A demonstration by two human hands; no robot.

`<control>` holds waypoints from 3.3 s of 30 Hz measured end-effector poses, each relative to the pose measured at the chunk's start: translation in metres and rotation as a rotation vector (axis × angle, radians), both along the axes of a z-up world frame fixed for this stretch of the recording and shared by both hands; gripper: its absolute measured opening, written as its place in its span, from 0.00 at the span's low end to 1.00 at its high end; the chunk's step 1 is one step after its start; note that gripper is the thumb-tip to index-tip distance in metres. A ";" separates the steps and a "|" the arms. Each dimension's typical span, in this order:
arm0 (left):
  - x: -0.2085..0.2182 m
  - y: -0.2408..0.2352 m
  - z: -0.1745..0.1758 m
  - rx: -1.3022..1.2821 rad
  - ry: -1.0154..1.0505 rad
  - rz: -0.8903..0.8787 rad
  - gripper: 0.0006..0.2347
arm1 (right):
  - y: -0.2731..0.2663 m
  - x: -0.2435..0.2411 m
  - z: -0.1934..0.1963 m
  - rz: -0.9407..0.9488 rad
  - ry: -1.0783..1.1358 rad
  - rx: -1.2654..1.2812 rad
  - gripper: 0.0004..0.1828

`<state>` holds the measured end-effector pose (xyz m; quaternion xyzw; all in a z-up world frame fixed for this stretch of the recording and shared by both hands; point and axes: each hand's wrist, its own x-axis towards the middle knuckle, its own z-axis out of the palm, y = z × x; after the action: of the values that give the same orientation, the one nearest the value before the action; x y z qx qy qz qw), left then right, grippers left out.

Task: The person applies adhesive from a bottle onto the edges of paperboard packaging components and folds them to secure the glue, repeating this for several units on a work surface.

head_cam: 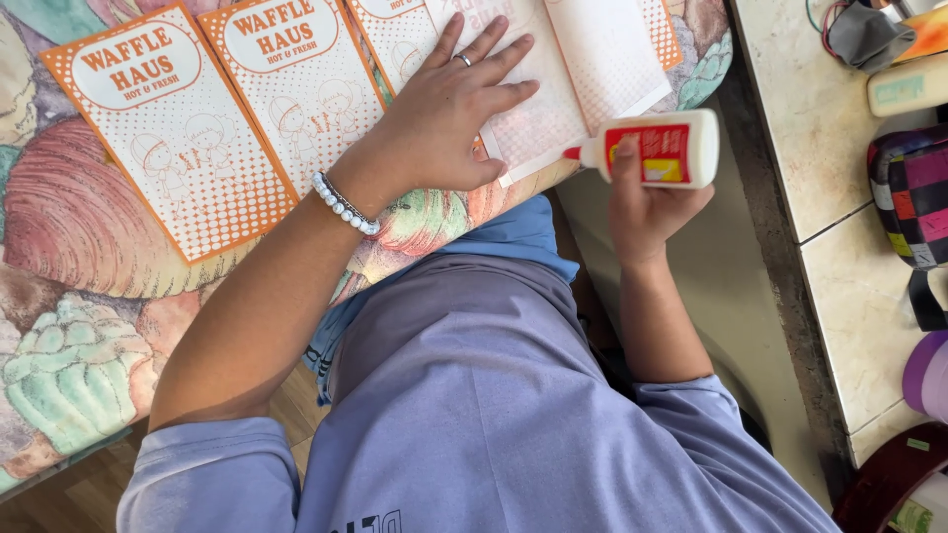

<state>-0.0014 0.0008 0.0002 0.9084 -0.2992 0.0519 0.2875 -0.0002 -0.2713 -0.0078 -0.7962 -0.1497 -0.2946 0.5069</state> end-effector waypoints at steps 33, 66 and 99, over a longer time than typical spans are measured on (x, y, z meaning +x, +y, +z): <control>-0.041 -0.030 0.039 0.369 -0.183 0.173 0.19 | -0.022 0.072 -0.011 0.227 -0.003 0.108 0.17; -0.068 0.000 0.041 0.198 0.009 0.194 0.20 | 0.035 -0.047 -0.005 0.476 0.155 0.151 0.21; -0.064 0.007 0.029 0.176 0.023 0.201 0.31 | 0.050 -0.071 -0.015 0.255 0.329 0.164 0.30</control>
<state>-0.0658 0.0078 0.0293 0.9560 -0.2066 0.0438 0.2034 -0.0707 -0.2209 -0.0231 -0.7642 -0.1398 -0.1054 0.6207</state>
